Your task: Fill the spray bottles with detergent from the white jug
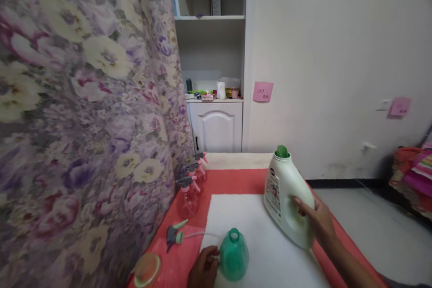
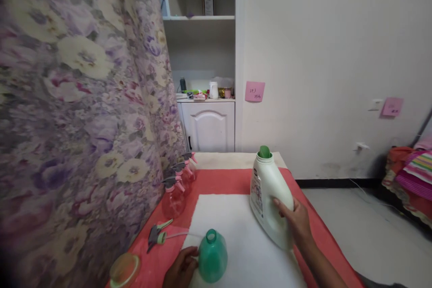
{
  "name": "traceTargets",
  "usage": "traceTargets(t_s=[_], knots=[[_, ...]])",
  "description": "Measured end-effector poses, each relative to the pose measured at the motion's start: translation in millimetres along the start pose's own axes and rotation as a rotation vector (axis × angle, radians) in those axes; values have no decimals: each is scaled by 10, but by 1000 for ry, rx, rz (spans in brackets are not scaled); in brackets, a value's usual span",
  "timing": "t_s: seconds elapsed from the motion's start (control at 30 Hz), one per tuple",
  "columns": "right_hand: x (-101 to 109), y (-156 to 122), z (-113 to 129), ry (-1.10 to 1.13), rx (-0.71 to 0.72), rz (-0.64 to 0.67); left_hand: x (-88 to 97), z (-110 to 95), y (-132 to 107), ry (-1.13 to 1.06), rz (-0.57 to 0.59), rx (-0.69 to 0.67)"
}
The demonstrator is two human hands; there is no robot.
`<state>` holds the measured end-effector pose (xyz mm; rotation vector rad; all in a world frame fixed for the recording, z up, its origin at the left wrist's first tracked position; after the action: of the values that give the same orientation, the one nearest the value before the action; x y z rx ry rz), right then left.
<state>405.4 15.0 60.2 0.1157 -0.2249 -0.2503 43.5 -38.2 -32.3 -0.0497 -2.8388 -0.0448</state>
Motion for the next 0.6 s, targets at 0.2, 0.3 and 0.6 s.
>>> traceTargets(t_s=[0.2,0.3,0.6], knots=[[221,-182,-270,-14,-22,-13,-16,28,-8,-52,-77,-8],[250,-230,-332,-17,-23,-2,-11,31,-4,-35,-46,2],[263,-294,-374,9,-62,68,-25,-271,-111,-20,-16,-4]])
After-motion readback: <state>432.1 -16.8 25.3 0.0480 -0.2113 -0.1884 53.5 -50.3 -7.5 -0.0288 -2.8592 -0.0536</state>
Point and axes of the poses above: each hand's wrist, its own y-axis towards the middle knuckle, its own x-axis out of the back of the hand, z = x × y, the point moved 1 cm from there along y, towards the middle knuckle, and after that the axes turned 13 degrees about z, right-handed, at the moved point
